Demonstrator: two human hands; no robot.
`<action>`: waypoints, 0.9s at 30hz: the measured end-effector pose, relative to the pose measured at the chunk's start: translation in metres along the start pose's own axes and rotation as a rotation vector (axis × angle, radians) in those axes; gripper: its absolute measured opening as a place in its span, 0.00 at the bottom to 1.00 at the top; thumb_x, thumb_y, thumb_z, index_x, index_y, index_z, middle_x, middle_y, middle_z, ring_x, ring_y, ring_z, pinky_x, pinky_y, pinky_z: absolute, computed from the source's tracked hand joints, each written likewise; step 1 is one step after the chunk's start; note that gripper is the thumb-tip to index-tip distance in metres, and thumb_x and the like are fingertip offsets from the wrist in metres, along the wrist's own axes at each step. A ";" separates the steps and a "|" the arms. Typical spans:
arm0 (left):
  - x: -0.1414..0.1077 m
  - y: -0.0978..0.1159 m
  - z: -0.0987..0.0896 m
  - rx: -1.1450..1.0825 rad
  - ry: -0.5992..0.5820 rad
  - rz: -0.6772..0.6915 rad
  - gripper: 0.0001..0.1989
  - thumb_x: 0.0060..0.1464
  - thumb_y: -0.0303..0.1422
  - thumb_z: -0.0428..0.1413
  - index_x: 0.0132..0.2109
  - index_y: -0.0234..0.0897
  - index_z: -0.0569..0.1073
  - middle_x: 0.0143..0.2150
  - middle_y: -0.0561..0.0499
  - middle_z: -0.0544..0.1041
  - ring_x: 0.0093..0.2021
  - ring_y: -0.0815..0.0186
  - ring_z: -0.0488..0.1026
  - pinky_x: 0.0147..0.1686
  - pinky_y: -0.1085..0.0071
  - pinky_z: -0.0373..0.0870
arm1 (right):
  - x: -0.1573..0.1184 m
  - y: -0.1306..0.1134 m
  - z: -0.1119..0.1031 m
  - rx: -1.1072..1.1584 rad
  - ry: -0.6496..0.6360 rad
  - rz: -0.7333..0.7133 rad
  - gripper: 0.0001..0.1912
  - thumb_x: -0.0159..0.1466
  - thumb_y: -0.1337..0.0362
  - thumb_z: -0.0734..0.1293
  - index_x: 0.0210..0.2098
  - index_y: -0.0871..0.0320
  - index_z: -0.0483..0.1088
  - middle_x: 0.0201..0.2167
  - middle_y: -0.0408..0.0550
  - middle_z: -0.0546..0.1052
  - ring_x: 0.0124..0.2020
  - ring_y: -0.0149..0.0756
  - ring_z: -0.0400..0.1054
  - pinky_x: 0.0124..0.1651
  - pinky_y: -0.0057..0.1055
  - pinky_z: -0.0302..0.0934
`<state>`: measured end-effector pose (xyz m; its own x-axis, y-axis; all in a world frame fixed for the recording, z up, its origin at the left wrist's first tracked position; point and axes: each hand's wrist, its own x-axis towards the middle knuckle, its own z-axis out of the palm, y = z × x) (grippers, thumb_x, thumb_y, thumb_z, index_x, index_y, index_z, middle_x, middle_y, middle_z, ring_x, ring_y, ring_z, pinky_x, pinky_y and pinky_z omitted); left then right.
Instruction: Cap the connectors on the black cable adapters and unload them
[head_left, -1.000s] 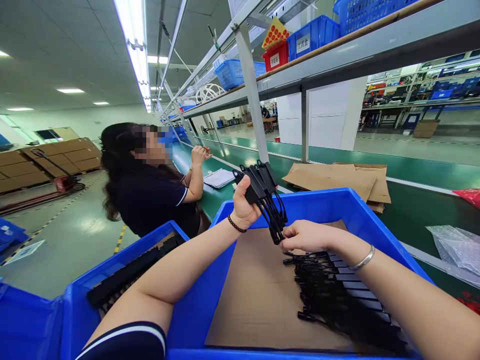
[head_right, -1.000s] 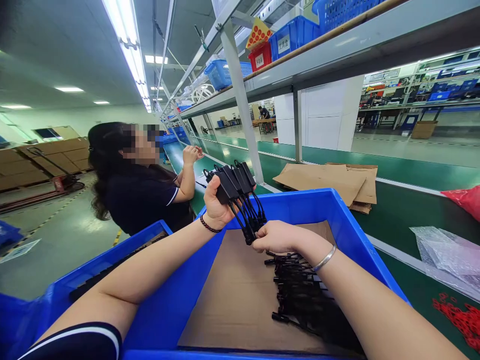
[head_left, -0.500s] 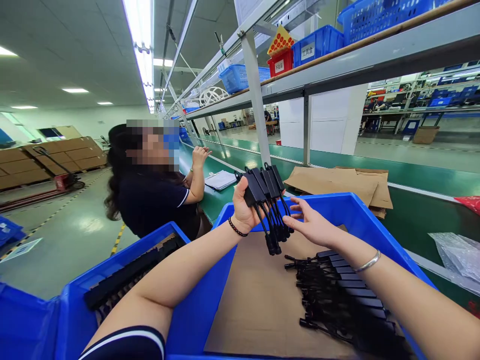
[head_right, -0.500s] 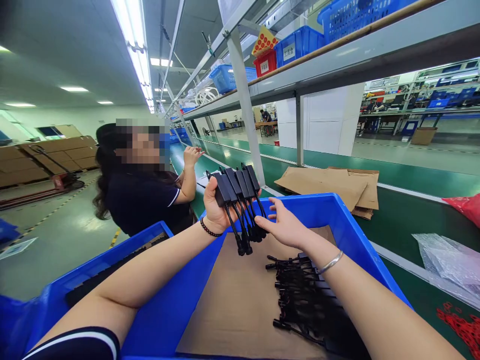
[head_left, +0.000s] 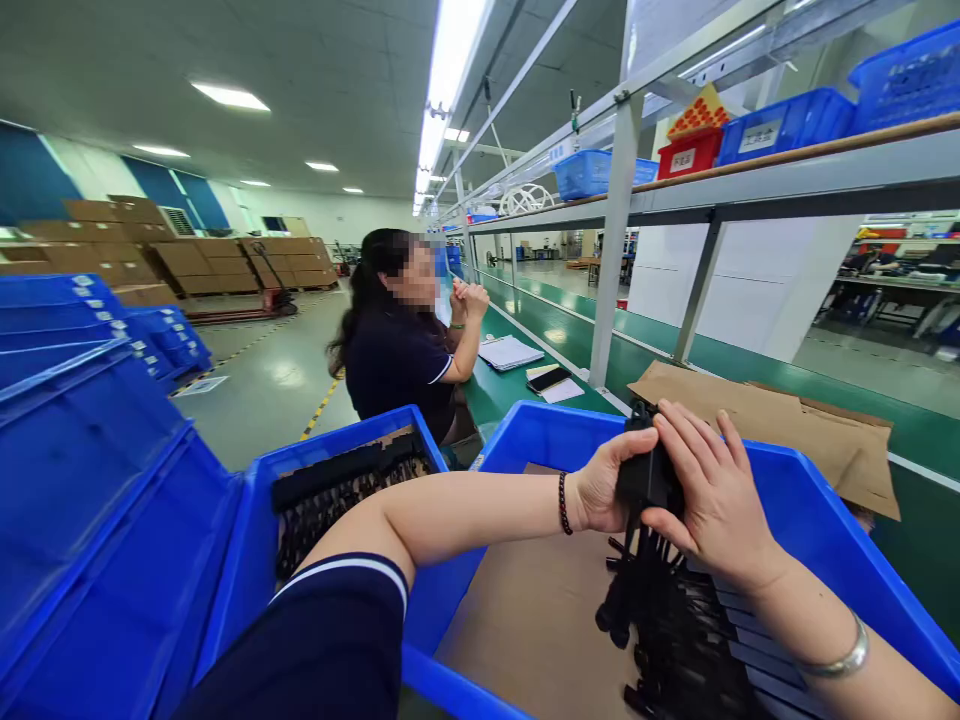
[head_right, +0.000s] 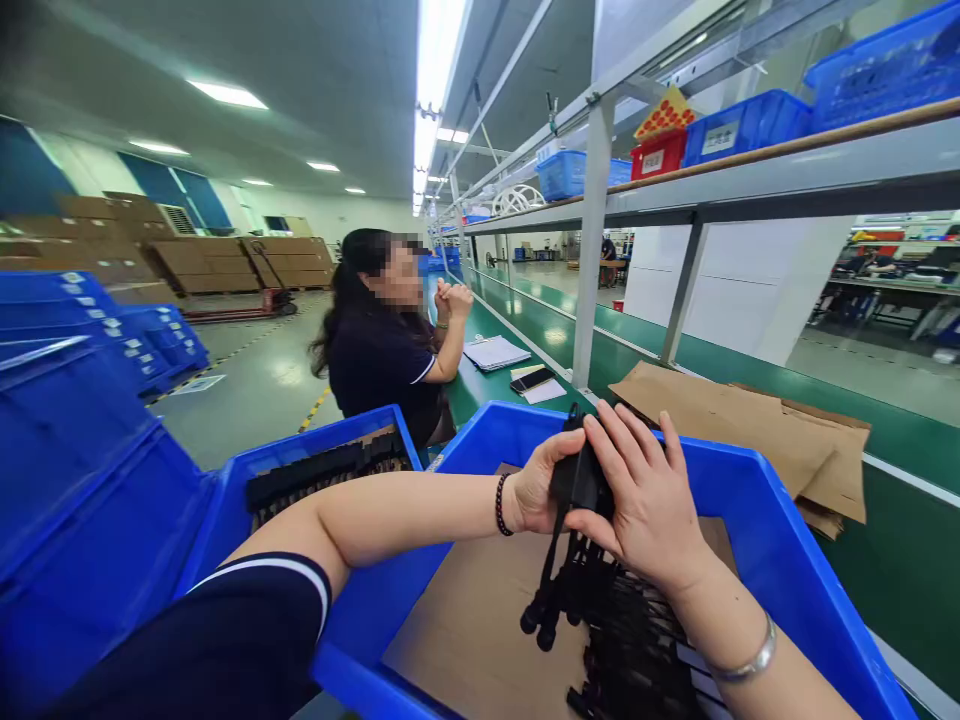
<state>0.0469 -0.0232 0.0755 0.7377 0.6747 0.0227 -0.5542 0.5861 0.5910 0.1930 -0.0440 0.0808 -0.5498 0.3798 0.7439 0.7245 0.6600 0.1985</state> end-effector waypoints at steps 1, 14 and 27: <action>0.000 0.000 -0.002 -0.005 -0.013 -0.011 0.18 0.44 0.40 0.60 0.39 0.32 0.75 0.32 0.49 0.78 0.33 0.66 0.74 0.37 0.71 0.66 | 0.000 0.002 -0.001 0.003 0.018 -0.029 0.43 0.62 0.39 0.52 0.68 0.57 0.39 0.61 0.59 0.60 0.61 0.53 0.52 0.63 0.56 0.41; 0.001 -0.002 -0.003 -0.006 -0.019 -0.059 0.15 0.43 0.37 0.60 0.37 0.32 0.75 0.31 0.50 0.77 0.33 0.68 0.72 0.37 0.72 0.63 | 0.003 -0.004 -0.001 0.043 0.046 -0.011 0.50 0.57 0.34 0.54 0.66 0.60 0.43 0.60 0.63 0.61 0.61 0.58 0.53 0.59 0.55 0.47; -0.012 -0.009 0.009 0.305 0.190 0.175 0.23 0.44 0.43 0.60 0.46 0.37 0.74 0.45 0.48 0.76 0.51 0.56 0.70 0.50 0.65 0.66 | 0.000 -0.029 0.007 0.323 -0.004 0.363 0.51 0.51 0.33 0.62 0.64 0.55 0.49 0.67 0.53 0.23 0.67 0.61 0.23 0.63 0.59 0.33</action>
<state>0.0466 -0.0408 0.0774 0.5418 0.8404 0.0113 -0.5039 0.3141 0.8046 0.1691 -0.0584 0.0706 -0.2874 0.6251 0.7257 0.7044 0.6514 -0.2821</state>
